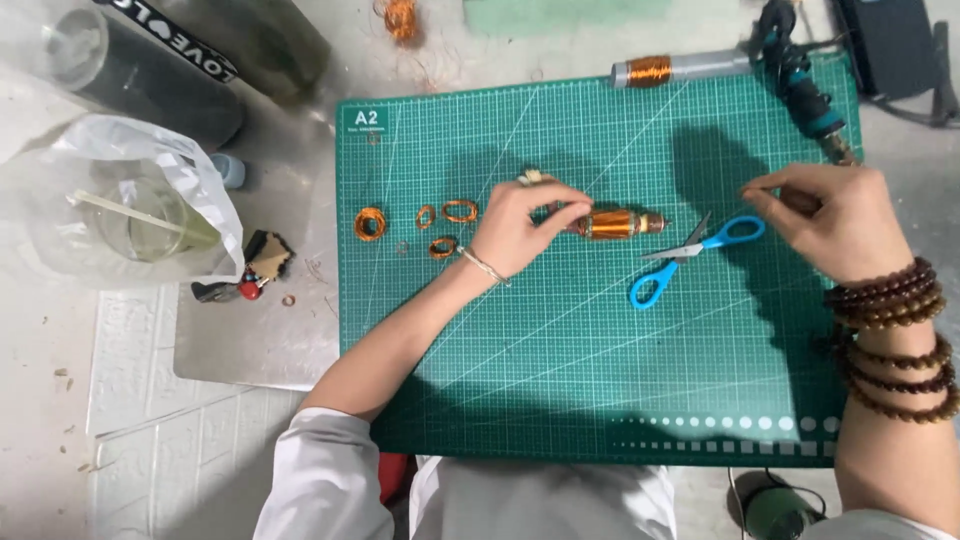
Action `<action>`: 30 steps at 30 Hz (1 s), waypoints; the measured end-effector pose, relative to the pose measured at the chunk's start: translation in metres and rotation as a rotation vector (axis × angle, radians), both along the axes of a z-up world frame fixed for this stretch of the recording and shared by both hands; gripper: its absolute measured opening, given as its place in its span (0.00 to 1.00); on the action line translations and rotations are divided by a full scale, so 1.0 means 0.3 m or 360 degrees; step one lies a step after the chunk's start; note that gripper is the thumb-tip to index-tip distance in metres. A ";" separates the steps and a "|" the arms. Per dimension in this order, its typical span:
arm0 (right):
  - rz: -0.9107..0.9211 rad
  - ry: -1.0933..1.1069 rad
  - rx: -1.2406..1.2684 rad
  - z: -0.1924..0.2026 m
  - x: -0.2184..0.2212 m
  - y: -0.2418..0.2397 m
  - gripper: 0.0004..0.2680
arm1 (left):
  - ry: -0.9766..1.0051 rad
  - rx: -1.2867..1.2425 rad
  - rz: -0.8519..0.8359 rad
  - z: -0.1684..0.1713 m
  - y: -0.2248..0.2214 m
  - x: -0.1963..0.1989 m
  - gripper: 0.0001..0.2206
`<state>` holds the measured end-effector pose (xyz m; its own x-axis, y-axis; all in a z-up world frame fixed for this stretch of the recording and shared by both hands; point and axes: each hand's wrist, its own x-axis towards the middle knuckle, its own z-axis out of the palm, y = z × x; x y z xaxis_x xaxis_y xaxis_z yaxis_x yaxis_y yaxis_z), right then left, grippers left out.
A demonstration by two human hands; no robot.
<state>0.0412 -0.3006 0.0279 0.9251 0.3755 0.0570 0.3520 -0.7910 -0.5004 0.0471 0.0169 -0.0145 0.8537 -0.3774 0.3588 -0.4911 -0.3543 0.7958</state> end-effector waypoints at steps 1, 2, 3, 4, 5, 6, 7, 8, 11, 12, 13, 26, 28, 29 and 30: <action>-0.0003 0.0015 0.0001 0.001 -0.005 0.002 0.05 | 0.0015 0.0001 -0.0003 0.000 0.002 -0.004 0.06; -0.0010 0.0017 -0.0015 0.006 -0.006 0.003 0.04 | -0.0041 -0.0019 0.0024 0.002 0.003 -0.004 0.06; -0.0016 0.0019 -0.0032 0.012 -0.008 0.004 0.04 | -0.0096 -0.0040 0.0052 0.006 0.005 -0.004 0.05; -0.0019 0.0027 -0.0031 0.008 -0.008 0.000 0.04 | -0.0089 -0.0039 0.0048 0.013 0.006 -0.005 0.05; -0.0026 0.0014 -0.0010 0.004 -0.009 -0.005 0.05 | -0.0092 -0.0056 0.0046 0.020 0.008 -0.006 0.06; -0.0033 0.0003 0.0011 0.001 -0.011 -0.009 0.05 | -0.0094 -0.0073 0.0043 0.027 0.009 -0.008 0.06; -0.0037 0.0011 0.0012 -0.001 -0.012 -0.012 0.05 | -0.0085 -0.0072 0.0039 0.031 0.011 -0.012 0.06; -0.0038 0.0010 -0.0017 -0.001 -0.011 -0.015 0.05 | -0.0051 -0.0066 0.0059 0.036 0.013 -0.015 0.06; -0.0036 -0.0005 -0.0047 -0.004 -0.010 -0.035 0.04 | 0.0076 -0.0113 0.0040 0.054 0.009 -0.025 0.05; -0.0032 -0.0025 -0.0047 -0.006 -0.010 -0.045 0.04 | 0.0162 -0.0165 0.0004 0.061 0.006 -0.027 0.05; -0.0036 -0.0021 -0.0046 0.002 -0.017 -0.051 0.04 | 0.0167 -0.0163 0.0001 0.062 0.002 -0.031 0.05; -0.0258 -0.0140 0.0218 -0.067 -0.037 -0.317 0.08 | 0.0284 -0.0354 -0.0082 0.081 -0.011 -0.032 0.07; -0.0269 -0.0137 0.0173 -0.066 -0.040 -0.337 0.08 | 0.0260 -0.0332 -0.0046 0.078 -0.005 -0.032 0.07; -0.0334 -0.0128 0.0143 -0.079 -0.042 -0.356 0.09 | 0.0219 -0.0298 -0.0029 0.075 -0.002 -0.030 0.06; -0.0401 -0.0116 0.0109 -0.091 -0.050 -0.378 0.09 | 0.0182 -0.0268 -0.0015 0.071 0.001 -0.032 0.06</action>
